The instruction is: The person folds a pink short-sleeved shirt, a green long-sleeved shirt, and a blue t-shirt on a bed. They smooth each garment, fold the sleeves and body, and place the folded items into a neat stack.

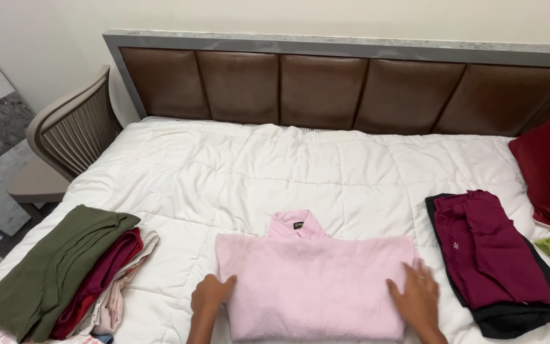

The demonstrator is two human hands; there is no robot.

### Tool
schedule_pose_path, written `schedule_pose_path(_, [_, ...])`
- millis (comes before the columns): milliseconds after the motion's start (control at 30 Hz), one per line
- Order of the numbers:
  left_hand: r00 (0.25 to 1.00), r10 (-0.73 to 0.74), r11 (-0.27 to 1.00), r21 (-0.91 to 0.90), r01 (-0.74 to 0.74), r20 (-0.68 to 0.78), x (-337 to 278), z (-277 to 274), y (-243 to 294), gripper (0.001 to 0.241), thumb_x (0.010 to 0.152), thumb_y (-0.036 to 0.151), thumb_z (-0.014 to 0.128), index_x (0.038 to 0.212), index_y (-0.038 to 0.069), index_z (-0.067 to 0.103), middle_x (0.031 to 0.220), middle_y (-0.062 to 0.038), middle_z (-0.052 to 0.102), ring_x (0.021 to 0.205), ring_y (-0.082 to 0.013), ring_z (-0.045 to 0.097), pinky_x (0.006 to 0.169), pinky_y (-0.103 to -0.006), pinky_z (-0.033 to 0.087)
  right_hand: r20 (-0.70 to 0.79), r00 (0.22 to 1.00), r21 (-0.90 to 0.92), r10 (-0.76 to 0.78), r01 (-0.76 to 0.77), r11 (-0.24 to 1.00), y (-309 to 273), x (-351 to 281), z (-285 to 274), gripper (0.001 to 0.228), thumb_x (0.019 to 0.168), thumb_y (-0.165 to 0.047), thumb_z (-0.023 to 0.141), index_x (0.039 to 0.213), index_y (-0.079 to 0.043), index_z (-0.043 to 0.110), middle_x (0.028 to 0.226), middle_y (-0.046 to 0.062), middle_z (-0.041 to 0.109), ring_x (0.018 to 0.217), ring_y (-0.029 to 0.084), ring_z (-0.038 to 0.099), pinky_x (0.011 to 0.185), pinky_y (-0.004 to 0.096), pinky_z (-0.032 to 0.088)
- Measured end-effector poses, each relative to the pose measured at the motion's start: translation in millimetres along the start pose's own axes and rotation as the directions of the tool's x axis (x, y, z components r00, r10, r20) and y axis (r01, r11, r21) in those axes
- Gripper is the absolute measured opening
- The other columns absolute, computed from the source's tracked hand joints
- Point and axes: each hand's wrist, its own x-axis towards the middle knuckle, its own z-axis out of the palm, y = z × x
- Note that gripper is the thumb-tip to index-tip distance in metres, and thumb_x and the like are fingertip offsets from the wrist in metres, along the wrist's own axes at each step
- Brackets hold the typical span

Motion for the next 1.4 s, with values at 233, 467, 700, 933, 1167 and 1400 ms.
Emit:
schedule_pose_path(233, [0.952, 0.228, 0.966, -0.072, -0.247, -0.205, 43, 45, -17, 0.042, 0.086, 0.041, 0.074, 0.103, 0.003, 0.075, 0.101, -0.014, 0.076, 0.098, -0.0278, 0.069, 0.103, -0.0422, 0.046, 0.058, 0.907, 0.51, 0.418, -0.387, 0.768, 33, 22, 7, 0.111, 0.073, -0.052, 0.086, 0.156, 0.003, 0.036, 0.15, 0.029, 0.049, 0.137, 0.04, 0.052, 0.111, 0.048, 0.047])
schedule_pose_path(467, [0.95, 0.102, 0.397, -0.888, 0.234, 0.296, 67, 52, -32, 0.054, 0.096, 0.034, 0.064, 0.127, -0.01, 0.061, 0.131, -0.029, 0.064, 0.11, -0.0353, 0.066, 0.099, -0.0423, 0.051, 0.278, 0.887, 0.836, 0.369, -0.413, 0.363, 55, 28, 26, 0.095, 0.075, -0.027, 0.083, 0.153, 0.005, 0.04, 0.128, 0.03, 0.068, 0.106, 0.039, 0.075, 0.09, 0.045, 0.06])
schedule_pose_path(700, [0.886, 0.019, 0.382, -0.822, 0.423, 0.464, 67, 46, -59, 0.051, 0.095, 0.026, 0.067, 0.129, -0.01, 0.058, 0.113, -0.022, 0.068, 0.092, -0.0281, 0.065, 0.077, -0.0366, 0.057, 0.447, 0.798, 0.697, 0.403, -0.594, 0.402, 114, 32, 49, 0.077, 0.079, -0.017, 0.08, 0.146, 0.009, 0.052, 0.126, 0.031, 0.071, 0.108, 0.04, 0.071, 0.094, 0.049, 0.056])
schedule_pose_path(933, [0.906, -0.124, 0.815, -0.479, 0.326, 0.404, 69, 54, -90, 0.054, 0.09, 0.04, 0.062, 0.123, -0.002, 0.067, 0.102, -0.019, 0.073, 0.085, -0.0311, 0.069, 0.07, -0.0435, 0.06, 0.544, 0.74, 0.523, 0.396, -0.667, 0.53, 103, 17, 29, 0.083, 0.081, -0.018, 0.08, 0.152, 0.003, 0.042, 0.133, 0.026, 0.065, 0.115, 0.041, 0.07, 0.099, 0.05, 0.058])
schedule_pose_path(1167, [0.967, -0.116, 0.892, -0.406, 0.201, 0.225, 64, 54, -97, 0.065, 0.088, 0.041, 0.071, 0.131, -0.006, 0.057, 0.111, -0.023, 0.071, 0.097, -0.04, 0.077, 0.074, -0.0491, 0.067, 0.346, 0.899, 0.542, 0.269, -0.426, 0.724, 121, 25, 65, 0.084, 0.074, -0.02, 0.085, 0.147, 0.004, 0.05, 0.13, 0.027, 0.072, 0.111, 0.035, 0.075, 0.098, 0.04, 0.058])
schedule_pose_path(1400, [0.99, -0.133, 0.924, -0.367, 0.111, -0.037, 54, 50, -72, 0.086, 0.083, 0.046, 0.081, 0.139, -0.011, 0.047, 0.113, -0.028, 0.074, 0.096, -0.0369, 0.077, 0.077, -0.0414, 0.063, 0.295, 0.897, 0.519, 0.328, -0.439, 0.733, 90, 15, 37, 0.08, 0.08, -0.03, 0.084, 0.145, 0.001, 0.05, 0.129, 0.025, 0.071, 0.104, 0.035, 0.077, 0.093, 0.041, 0.06])
